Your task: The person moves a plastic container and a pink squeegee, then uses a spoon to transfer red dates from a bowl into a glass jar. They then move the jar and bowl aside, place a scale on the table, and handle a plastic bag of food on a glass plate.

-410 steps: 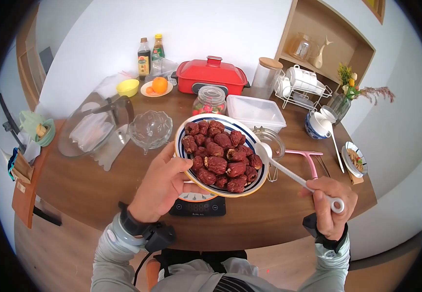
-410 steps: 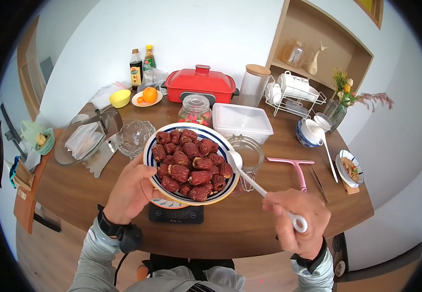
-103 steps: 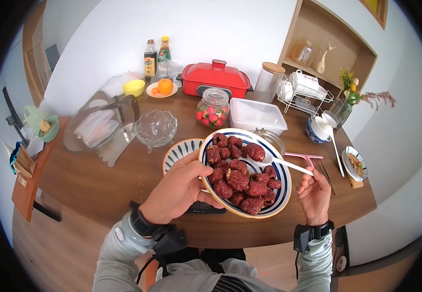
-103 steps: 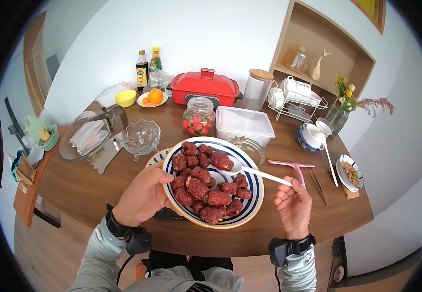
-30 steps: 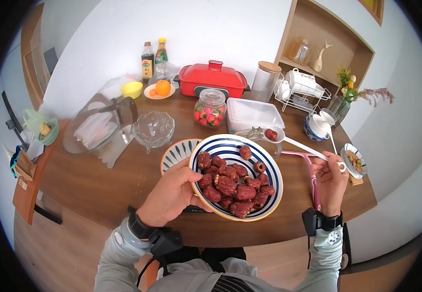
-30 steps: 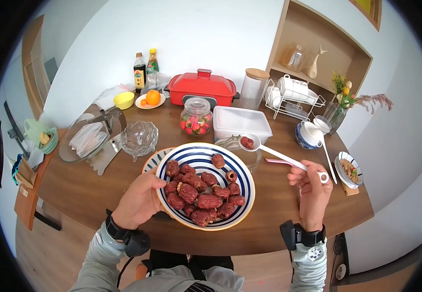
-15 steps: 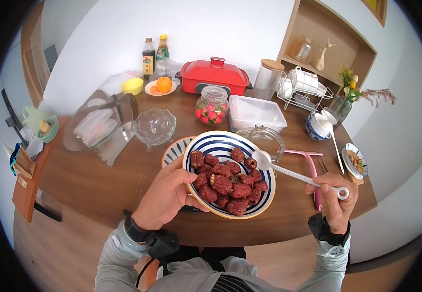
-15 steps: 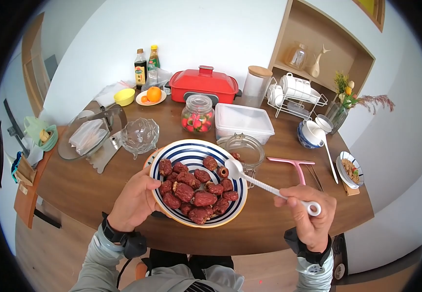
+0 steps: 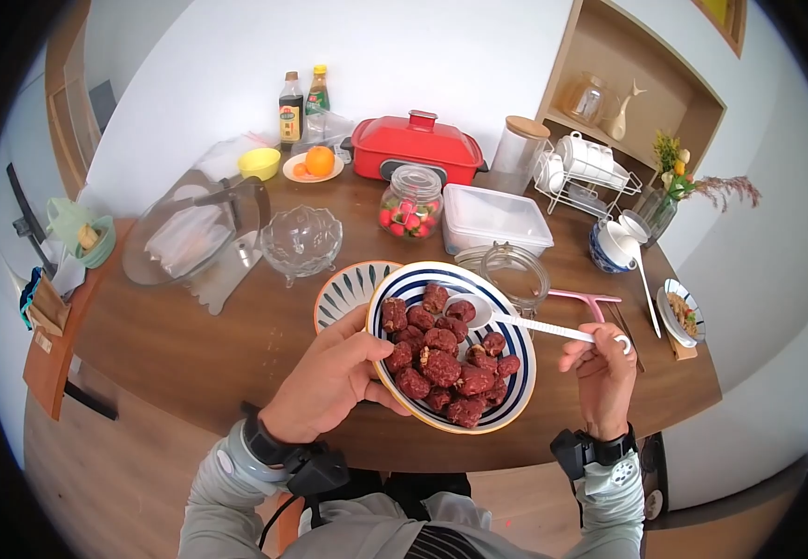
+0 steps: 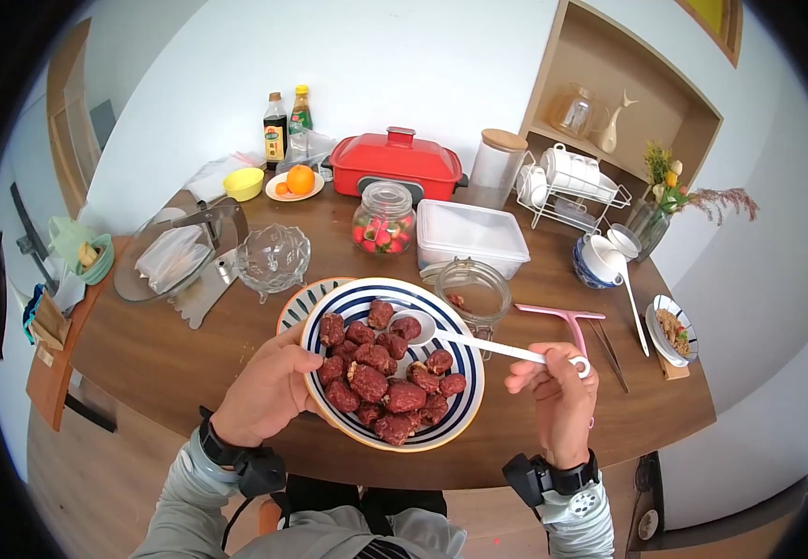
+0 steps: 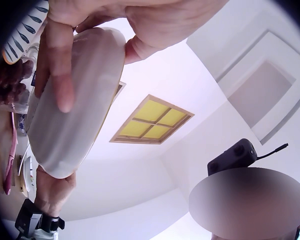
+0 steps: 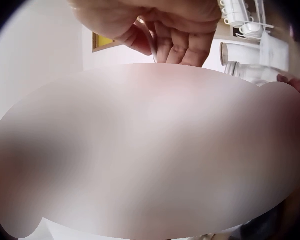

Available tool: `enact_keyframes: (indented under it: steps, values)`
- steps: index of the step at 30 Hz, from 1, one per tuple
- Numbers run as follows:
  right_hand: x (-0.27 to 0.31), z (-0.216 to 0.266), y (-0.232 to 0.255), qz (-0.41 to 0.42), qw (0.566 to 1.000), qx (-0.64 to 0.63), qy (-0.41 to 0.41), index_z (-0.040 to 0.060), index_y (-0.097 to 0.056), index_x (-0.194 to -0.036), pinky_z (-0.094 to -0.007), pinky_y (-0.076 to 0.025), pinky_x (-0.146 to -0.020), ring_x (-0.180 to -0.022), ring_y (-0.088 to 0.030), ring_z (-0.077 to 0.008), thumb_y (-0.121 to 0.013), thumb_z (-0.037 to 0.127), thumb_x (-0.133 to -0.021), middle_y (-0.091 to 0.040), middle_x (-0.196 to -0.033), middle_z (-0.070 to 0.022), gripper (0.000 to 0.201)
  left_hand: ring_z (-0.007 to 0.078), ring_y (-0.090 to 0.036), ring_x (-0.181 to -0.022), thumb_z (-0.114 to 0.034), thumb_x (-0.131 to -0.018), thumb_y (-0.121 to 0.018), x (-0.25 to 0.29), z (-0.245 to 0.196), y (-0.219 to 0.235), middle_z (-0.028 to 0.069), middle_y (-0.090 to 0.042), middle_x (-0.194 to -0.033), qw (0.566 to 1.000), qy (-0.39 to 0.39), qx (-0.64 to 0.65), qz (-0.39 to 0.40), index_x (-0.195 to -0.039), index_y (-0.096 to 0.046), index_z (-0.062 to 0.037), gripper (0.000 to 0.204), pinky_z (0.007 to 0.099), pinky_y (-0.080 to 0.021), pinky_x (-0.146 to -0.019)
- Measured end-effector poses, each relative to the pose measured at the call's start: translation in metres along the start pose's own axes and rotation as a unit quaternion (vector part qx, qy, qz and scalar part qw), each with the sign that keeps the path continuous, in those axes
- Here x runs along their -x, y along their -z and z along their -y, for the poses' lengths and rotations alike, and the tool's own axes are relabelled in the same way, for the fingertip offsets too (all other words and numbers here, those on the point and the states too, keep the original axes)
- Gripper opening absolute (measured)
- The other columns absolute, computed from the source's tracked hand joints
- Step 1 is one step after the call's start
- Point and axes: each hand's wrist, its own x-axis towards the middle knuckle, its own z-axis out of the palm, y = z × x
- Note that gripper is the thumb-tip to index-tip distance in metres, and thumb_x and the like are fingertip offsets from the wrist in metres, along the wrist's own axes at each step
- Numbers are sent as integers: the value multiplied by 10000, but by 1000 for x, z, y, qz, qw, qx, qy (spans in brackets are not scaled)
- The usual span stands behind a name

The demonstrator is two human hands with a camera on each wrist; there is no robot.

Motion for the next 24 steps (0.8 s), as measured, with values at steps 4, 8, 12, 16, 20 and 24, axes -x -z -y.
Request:
enact_keyframes:
  steps: [4,8,12,16,20,24]
  values:
    - [-9,2,11,-33,998,-59,1,-20,-574,-964,-291,-504,-580,-610,-624,-199,-462,178,-924,-653,-750,-130,231,204,-642,-875,-101,-848,-440,-3,3,1,117,-555,-1146,1000,-6,-4,-10,-1299,-353,-24,466,348,-584,-635]
    - [-25,13,25,-62,996,-24,56,-30,-574,-988,-276,-494,-598,-650,-625,-182,-472,179,-933,-652,-778,-126,238,201,-639,-890,-102,-850,-419,-6,2,0,113,-544,-1167,1000,-11,-10,-14,-1308,-347,-41,467,344,-582,-640]
    - [-33,17,26,-38,986,115,111,-48,-584,-1018,-263,-485,-626,-702,-631,-171,-497,137,-932,-654,-821,-133,222,205,-633,-914,-96,-848,-409,-6,3,2,113,-530,-1187,1000,-6,-12,-18,-1312,-343,-45,472,342,-583,-642]
    - [-31,23,17,22,948,283,143,-56,-621,-994,-271,-490,-683,-732,-628,-167,-531,84,-910,-650,-834,-141,186,213,-630,-929,-96,-847,-411,-5,4,4,113,-526,-1193,1000,-15,-5,-21,-1313,-340,-41,475,343,-586,-643]
    - [-12,43,4,33,953,236,188,-64,-629,-960,-288,-498,-689,-729,-631,-192,-544,70,-892,-651,-818,-156,172,214,-633,-925,-95,-847,-414,-4,2,2,116,-528,-1190,1000,-20,3,-24,-1311,-338,-34,475,346,-588,-638]
    - [9,54,-6,75,952,251,157,-62,-630,-934,-301,-506,-666,-691,-636,-210,-551,93,-884,-652,-760,-159,181,211,-640,-901,-102,-848,-427,-1,0,3,124,-535,-1179,1000,-7,3,-17,-1308,-341,-31,473,349,-589,-633]
